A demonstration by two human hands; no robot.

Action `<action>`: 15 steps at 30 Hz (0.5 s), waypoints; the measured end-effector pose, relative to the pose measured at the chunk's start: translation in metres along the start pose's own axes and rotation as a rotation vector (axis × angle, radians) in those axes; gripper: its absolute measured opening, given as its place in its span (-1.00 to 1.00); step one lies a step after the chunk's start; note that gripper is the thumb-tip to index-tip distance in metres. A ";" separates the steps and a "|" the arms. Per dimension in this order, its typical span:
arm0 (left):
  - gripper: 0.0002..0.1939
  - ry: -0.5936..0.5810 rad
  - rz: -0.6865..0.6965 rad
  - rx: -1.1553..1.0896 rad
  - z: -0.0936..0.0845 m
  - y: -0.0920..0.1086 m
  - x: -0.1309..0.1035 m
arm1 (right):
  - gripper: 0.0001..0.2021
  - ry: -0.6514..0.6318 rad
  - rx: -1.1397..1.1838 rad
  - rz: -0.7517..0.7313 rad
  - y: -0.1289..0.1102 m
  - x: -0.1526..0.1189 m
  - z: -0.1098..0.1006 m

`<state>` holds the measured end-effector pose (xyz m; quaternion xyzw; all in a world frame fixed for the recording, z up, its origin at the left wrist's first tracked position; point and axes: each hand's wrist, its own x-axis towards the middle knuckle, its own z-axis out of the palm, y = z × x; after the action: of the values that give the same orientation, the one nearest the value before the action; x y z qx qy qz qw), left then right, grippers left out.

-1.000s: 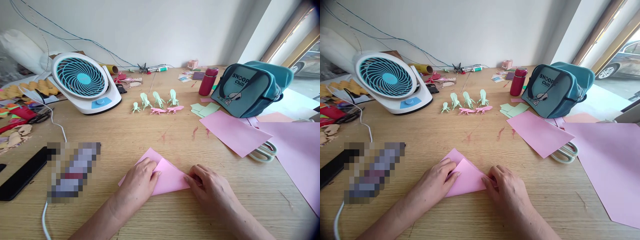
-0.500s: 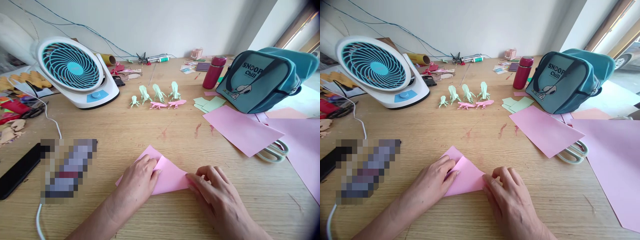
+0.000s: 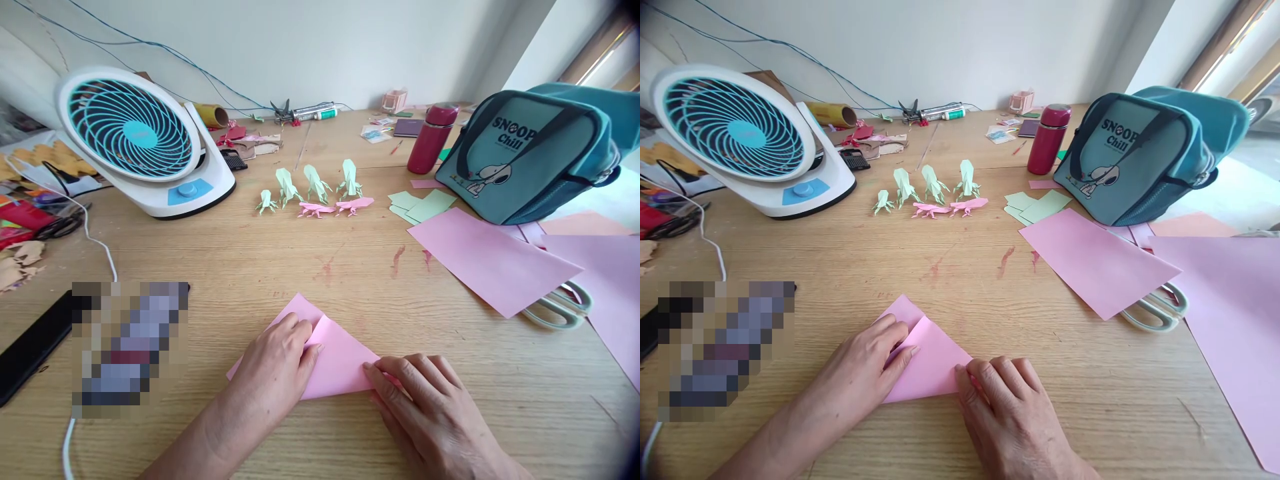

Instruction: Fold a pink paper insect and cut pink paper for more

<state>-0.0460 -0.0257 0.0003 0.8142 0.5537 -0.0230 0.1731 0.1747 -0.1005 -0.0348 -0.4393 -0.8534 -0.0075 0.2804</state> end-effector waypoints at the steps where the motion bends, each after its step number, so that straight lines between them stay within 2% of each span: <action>1: -0.82 0.004 0.002 -0.002 0.000 0.000 0.000 | -0.79 -0.008 0.005 0.003 0.000 0.000 0.000; 15: -0.83 -0.012 -0.011 -0.009 0.002 -0.001 0.001 | -0.75 -0.031 0.030 -0.018 -0.003 0.005 0.002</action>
<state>-0.0462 -0.0248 -0.0019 0.8102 0.5573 -0.0265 0.1798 0.1689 -0.0983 -0.0337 -0.4273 -0.8617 0.0094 0.2736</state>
